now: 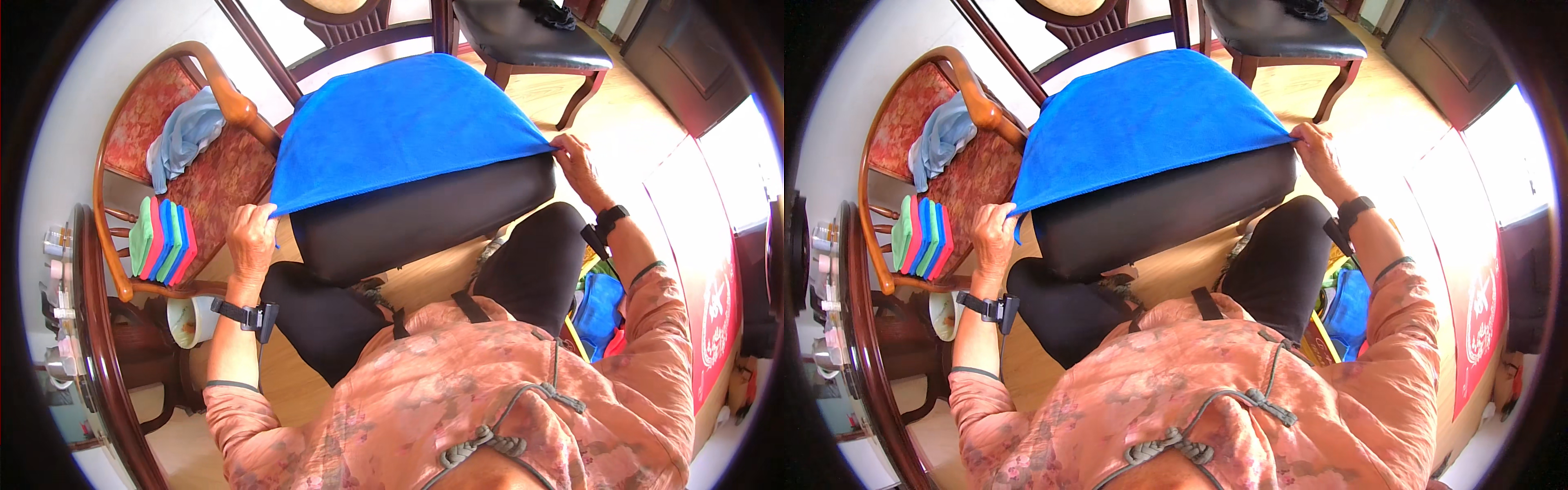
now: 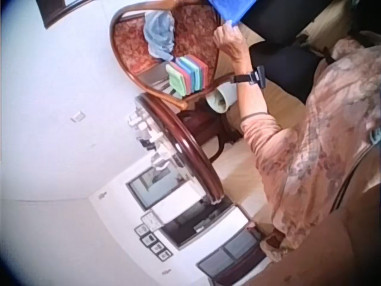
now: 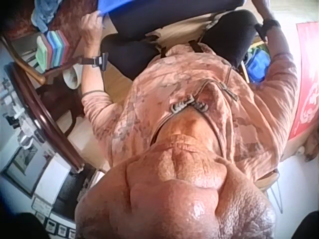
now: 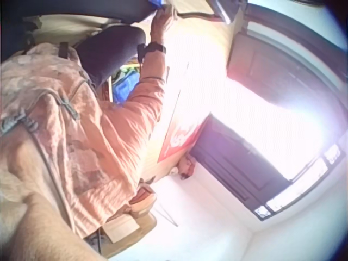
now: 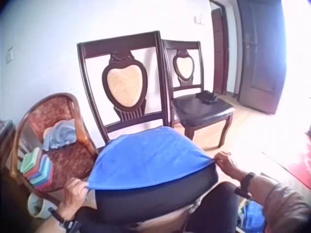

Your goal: The recorder folds several small colorful towels or cloths on a chair seat and then stacks them on another chair.

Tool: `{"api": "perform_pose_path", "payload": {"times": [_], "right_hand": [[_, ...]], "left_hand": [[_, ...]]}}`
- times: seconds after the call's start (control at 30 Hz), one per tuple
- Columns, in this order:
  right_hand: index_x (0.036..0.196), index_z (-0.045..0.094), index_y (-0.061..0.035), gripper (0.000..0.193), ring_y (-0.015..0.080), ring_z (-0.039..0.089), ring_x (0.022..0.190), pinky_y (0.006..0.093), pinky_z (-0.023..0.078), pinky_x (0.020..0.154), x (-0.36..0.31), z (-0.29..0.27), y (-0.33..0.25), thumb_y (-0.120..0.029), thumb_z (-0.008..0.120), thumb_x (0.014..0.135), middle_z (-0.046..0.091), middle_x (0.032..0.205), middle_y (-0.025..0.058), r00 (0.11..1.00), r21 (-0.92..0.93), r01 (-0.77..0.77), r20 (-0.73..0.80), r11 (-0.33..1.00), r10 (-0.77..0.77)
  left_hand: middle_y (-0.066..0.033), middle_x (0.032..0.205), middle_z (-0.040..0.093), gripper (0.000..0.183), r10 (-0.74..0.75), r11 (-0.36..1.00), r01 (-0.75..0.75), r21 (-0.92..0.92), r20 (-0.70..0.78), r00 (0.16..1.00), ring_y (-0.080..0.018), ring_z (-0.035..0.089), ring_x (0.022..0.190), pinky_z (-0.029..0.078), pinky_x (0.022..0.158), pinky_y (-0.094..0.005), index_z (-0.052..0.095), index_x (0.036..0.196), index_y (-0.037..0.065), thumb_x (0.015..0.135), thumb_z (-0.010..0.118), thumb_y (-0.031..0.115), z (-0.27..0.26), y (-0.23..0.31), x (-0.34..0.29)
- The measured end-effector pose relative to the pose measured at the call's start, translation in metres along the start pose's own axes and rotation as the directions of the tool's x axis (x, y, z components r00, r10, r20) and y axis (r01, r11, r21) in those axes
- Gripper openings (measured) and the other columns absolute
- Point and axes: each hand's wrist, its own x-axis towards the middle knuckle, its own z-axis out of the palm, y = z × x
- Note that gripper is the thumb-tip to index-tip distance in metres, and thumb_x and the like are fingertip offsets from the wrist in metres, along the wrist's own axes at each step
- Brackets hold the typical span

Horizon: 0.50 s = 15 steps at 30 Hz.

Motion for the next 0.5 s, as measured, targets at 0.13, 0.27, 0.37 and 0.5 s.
{"api": "perform_pose_path", "payload": {"times": [0.13,0.27,0.37,0.5], "right_hand": [[0.095,0.058,-0.0077,0.012,0.0196,0.059,0.084,0.0376,0.039,0.091,-0.009,-0.005,0.008,-0.002,0.057,0.085,0.061,0.090,0.0049,0.999,-0.085,-0.002,0.039,0.996,0.005],[0.093,0.057,-0.0056,0.012,0.0208,0.061,0.084,0.0357,0.046,0.084,-0.015,-0.009,0.011,0.000,0.059,0.083,0.062,0.089,0.0072,0.996,-0.037,-0.071,0.054,0.997,0.073],[0.089,0.059,-0.0026,0.009,0.0270,0.063,0.081,0.0374,0.049,0.074,-0.018,-0.009,0.014,0.000,0.061,0.081,0.063,0.087,0.0124,0.993,-0.058,-0.102,0.055,0.993,0.105],[0.089,0.060,-0.0029,0.008,0.0279,0.062,0.084,0.0382,0.049,0.075,-0.021,-0.010,0.012,-0.001,0.060,0.081,0.063,0.087,0.0127,0.990,-0.049,-0.107,0.087,0.993,0.111]], "left_hand": [[-0.0089,0.079,0.056,0.025,0.030,0.999,-0.030,-0.011,0.000,1.000,-0.0295,0.058,0.079,0.048,0.071,-0.0409,0.063,0.089,0.007,0.066,0.070,-0.002,-0.011,0.016,-0.009],[-0.0100,0.081,0.056,0.029,0.012,0.999,-0.010,-0.034,0.031,0.999,-0.0299,0.057,0.081,0.048,0.073,-0.0408,0.062,0.089,0.006,0.063,0.070,-0.004,-0.017,0.029,-0.025],[-0.0093,0.081,0.056,0.026,0.015,0.995,-0.005,-0.102,0.096,0.995,-0.0296,0.057,0.081,0.046,0.073,-0.0409,0.061,0.087,0.007,0.064,0.068,-0.004,-0.015,0.038,-0.036],[-0.0083,0.079,0.055,0.024,-0.007,0.995,0.021,-0.095,0.142,0.990,-0.0296,0.055,0.078,0.044,0.070,-0.0417,0.061,0.085,0.008,0.066,0.066,-0.005,-0.011,0.038,-0.046]]}}
